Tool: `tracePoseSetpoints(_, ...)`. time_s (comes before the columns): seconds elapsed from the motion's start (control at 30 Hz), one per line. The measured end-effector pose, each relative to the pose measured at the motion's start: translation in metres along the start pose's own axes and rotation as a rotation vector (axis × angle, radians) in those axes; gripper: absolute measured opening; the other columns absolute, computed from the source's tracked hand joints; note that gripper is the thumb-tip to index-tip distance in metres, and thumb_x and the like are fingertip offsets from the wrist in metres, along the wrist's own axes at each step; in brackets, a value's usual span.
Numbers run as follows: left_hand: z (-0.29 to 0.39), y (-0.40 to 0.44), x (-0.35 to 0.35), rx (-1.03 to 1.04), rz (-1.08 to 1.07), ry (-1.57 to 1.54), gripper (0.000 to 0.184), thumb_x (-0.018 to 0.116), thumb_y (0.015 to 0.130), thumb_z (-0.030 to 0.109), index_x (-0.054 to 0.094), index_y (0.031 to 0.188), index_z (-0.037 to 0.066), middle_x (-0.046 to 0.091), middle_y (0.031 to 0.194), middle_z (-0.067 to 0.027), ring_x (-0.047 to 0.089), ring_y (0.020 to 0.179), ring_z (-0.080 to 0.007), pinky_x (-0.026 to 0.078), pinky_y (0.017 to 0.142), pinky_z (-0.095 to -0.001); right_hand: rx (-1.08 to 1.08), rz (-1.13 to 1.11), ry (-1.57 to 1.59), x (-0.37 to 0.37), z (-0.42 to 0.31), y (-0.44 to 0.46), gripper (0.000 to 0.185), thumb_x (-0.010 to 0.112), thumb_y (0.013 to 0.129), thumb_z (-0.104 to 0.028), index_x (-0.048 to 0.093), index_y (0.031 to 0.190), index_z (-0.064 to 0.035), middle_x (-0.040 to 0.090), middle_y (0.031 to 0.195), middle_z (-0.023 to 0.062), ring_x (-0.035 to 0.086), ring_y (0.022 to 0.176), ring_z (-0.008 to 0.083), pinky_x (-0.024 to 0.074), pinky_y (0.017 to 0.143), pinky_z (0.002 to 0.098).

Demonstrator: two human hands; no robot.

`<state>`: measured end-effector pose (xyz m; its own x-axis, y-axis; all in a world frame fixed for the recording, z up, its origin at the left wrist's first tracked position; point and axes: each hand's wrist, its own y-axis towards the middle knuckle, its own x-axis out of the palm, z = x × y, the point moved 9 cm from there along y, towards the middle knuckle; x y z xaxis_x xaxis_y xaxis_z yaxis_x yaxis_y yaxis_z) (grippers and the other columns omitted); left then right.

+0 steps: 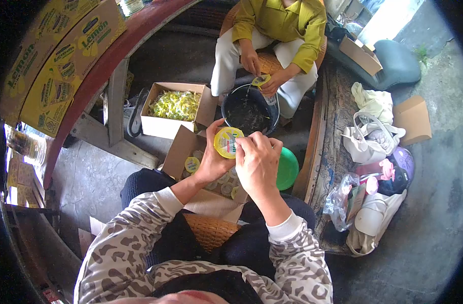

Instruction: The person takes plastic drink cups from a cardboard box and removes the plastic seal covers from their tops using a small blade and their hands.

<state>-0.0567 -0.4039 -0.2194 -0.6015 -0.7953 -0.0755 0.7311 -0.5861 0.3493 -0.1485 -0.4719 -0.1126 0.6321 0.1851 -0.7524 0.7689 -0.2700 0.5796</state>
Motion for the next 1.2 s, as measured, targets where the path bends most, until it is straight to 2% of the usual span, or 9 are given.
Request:
tracePoseSetpoints(0.27, 0.007, -0.003, -0.002, 0.038, 0.024, 0.047, 0.1, 0.082, 0.071, 0.004, 0.018, 0.148, 0.01, 0.047, 0.127, -0.0208, 0.056, 0.115, -0.0359, 0.047, 0.099, -0.0449, -0.002, -0.024, -0.045, 0.002, -0.01, 0.002, 0.011, 0.075, 0.08, -0.01, 0.072, 0.091, -0.008, 0.061, 0.085, 0.0039, 0.061, 0.085, 0.0219, 0.0382, 0.085, 0.0398)
tracePoseSetpoints(1.2, 0.008, -0.009, 0.005, 0.056, 0.008, 0.009, 0.097, 0.082, 0.073, 0.005, 0.02, 0.148, 0.006, 0.047, 0.129, -0.0209, 0.055, 0.117, -0.0348, 0.045, 0.102, -0.0433, 0.02, -0.155, -0.129, 0.011, -0.011, -0.001, 0.011, 0.071, 0.076, -0.008, 0.074, 0.087, -0.0052, 0.061, 0.085, 0.0074, 0.061, 0.087, 0.0228, 0.0372, 0.086, 0.0415)
